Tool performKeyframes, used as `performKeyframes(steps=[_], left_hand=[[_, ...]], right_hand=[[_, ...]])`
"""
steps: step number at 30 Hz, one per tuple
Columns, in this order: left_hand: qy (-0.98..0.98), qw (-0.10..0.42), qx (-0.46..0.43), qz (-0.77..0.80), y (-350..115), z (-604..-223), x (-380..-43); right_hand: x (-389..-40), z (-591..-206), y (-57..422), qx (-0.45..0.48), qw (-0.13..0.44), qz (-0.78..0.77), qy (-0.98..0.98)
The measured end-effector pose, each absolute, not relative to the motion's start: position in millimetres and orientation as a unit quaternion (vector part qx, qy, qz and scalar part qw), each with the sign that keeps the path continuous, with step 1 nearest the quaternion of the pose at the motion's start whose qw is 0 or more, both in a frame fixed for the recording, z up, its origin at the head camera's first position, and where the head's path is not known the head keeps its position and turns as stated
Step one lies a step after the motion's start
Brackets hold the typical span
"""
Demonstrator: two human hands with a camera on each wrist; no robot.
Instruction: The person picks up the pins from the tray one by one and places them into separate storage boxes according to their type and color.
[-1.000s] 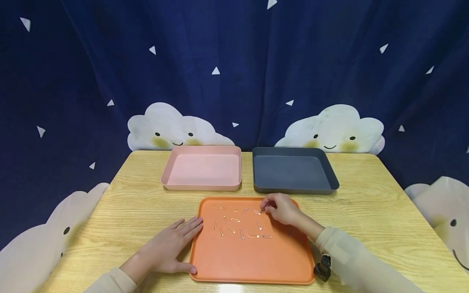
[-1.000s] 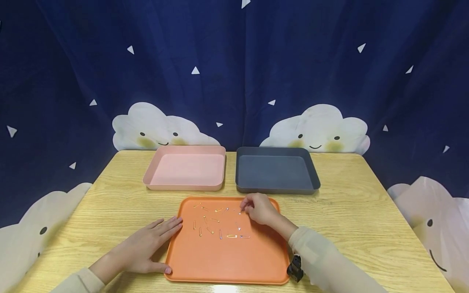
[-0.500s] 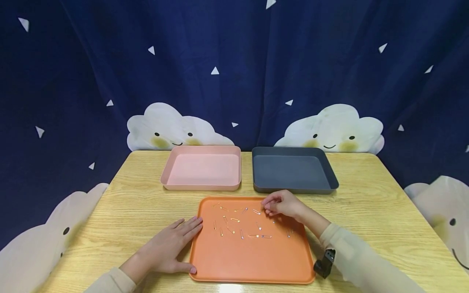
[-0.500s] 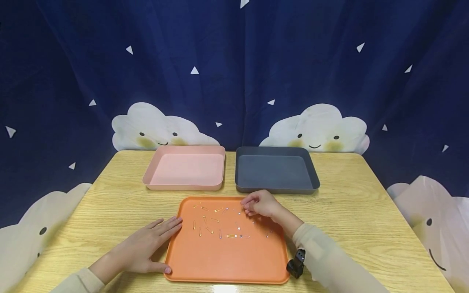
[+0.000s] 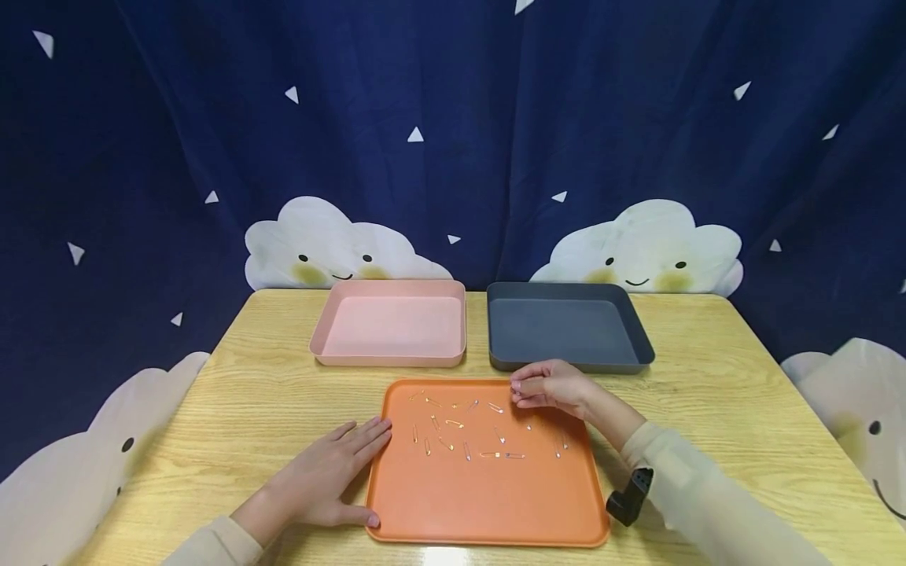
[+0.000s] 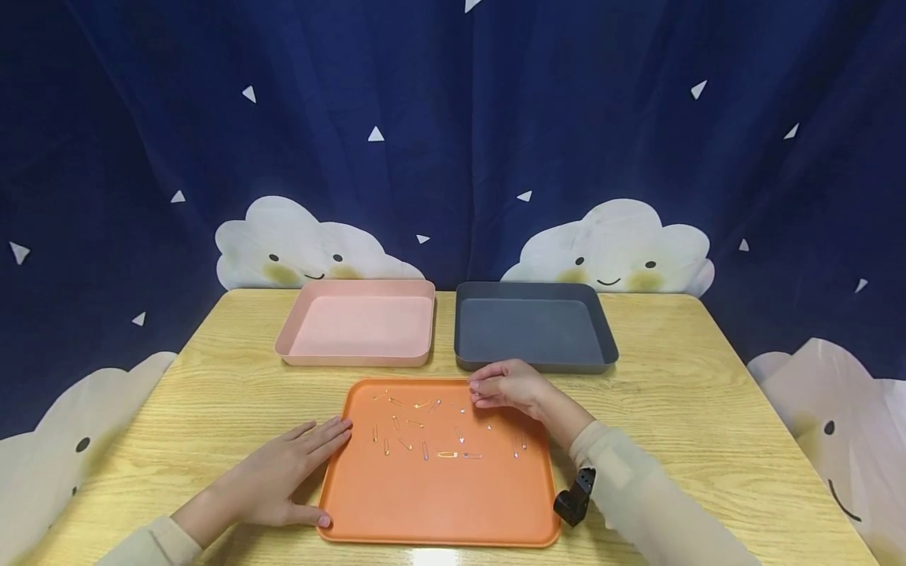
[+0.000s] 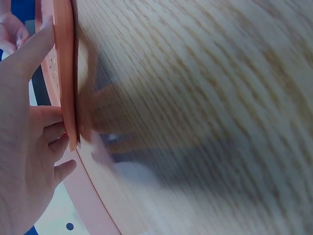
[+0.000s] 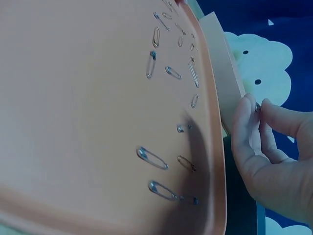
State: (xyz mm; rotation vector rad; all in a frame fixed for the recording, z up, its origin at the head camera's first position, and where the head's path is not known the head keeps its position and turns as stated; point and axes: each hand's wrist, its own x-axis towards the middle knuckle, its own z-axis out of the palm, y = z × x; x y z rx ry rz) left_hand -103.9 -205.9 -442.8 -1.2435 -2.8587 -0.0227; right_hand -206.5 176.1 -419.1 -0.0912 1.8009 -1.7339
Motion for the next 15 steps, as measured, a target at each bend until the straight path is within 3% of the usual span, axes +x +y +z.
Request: performKeyframes(steps=[15], left_hand=[[-0.913, 0.028, -0.406, -0.003, -207, -444, -104]], right_hand=[[-249, -387, 202, -0.025, 0.309, -0.641, 0.702]])
